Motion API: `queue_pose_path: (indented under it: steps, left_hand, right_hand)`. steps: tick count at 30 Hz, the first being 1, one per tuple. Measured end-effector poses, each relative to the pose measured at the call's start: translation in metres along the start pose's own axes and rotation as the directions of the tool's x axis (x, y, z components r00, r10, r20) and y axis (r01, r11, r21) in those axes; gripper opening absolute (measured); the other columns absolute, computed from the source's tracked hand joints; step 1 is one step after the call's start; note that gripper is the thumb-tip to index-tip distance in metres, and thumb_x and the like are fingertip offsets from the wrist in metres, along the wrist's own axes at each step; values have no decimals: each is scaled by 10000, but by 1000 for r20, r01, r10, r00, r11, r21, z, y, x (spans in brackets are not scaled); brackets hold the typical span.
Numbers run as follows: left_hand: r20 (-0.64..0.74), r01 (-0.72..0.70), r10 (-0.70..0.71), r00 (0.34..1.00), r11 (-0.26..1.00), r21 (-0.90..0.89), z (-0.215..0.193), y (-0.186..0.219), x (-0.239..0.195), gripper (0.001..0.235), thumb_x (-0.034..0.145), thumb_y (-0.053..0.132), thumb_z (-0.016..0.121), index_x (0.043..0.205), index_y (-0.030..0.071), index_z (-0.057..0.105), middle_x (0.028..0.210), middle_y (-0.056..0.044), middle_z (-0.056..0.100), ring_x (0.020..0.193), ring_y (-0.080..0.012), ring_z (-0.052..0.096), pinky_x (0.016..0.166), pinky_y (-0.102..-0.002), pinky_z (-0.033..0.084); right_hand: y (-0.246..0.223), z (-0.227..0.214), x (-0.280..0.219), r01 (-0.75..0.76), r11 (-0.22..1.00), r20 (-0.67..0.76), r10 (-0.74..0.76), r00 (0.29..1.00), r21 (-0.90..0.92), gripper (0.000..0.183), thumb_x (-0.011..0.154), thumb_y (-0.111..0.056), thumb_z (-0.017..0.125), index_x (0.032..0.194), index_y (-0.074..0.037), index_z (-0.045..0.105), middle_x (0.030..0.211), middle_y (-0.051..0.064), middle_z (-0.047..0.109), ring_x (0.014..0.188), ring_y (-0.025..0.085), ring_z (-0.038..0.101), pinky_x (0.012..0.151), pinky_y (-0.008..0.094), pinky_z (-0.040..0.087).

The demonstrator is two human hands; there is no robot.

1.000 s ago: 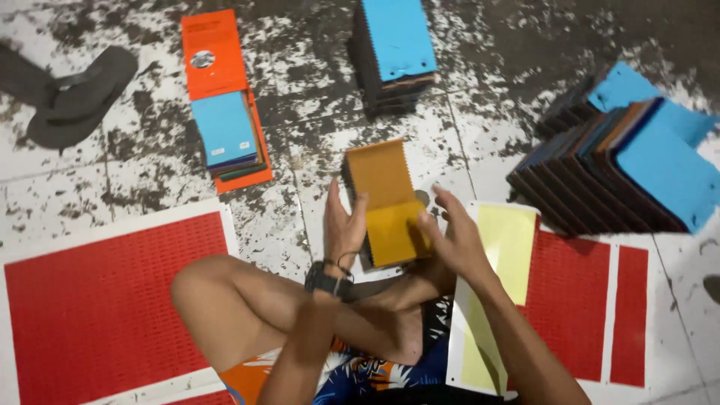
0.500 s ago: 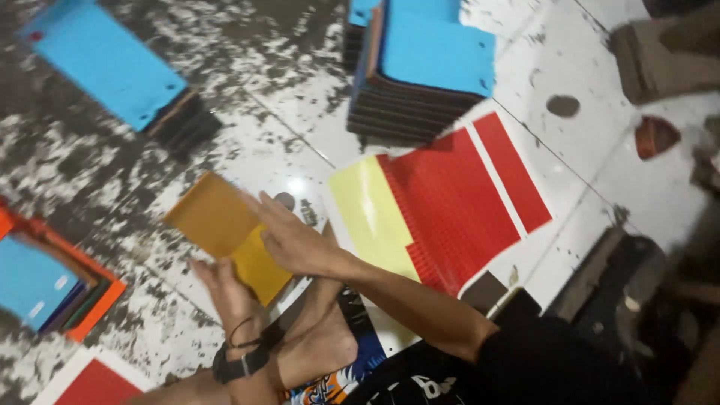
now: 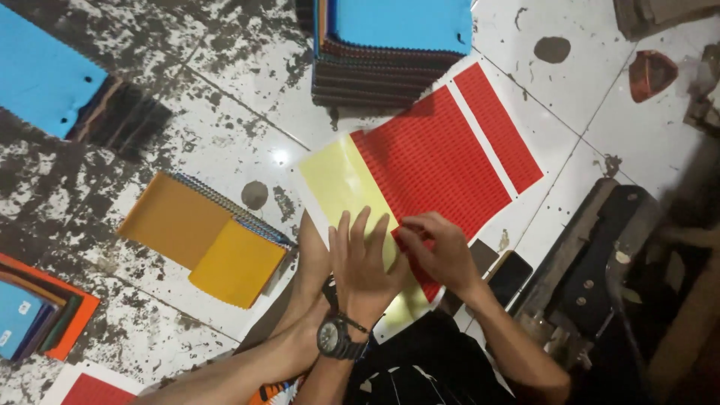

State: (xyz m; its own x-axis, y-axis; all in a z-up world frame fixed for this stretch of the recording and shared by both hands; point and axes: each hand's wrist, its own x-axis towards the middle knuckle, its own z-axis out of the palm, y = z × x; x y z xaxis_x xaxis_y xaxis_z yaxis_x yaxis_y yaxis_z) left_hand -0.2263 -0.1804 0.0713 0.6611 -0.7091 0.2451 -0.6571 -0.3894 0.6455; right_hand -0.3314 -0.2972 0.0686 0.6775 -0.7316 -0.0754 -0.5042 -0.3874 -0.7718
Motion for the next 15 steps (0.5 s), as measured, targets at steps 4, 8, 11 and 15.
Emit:
queue_pose_path:
  steps: [4,8,11,15]
  left_hand:
    - [65,59,-60,996,998,20,7,2,-3,728,656,225,752,1363,173,586,1426,-101,517,1361,-450,450,1099,-677,337]
    - [158,137,-133,978,990,-21,6,-1,-4,703,730,225,718,1409,153,549,1474,-88,474,1415,-435,385,1149,-668,259]
    - [188,163,-153,970,986,-37,9,-3,-6,733,735,236,717,1437,168,518,1489,-75,457,1438,-427,354,1168,-658,234]
    - [161,175,-164,973,983,-57,15,-4,-8,801,700,235,753,1452,162,488,1490,-82,464,1444,-426,358,1187,-642,221]
  right_hand:
    - [-2,5,-4,-16,1000,-3,16,1000,-17,347,814,-272,853,1093,-83,769,893,118,747,768,296,764,666,382,651]
    - [-7,14,-10,66,985,-93,-82,992,-161,299,834,-298,847,1060,-115,778,880,63,748,777,265,757,638,361,642]
    - [-16,12,-12,85,977,-118,-110,987,-195,238,851,-270,837,1019,-107,793,880,75,754,796,272,755,659,356,636]
    - [-17,12,-11,67,988,-139,-86,986,-140,208,849,-262,840,991,-115,800,863,54,745,798,256,747,675,339,629]
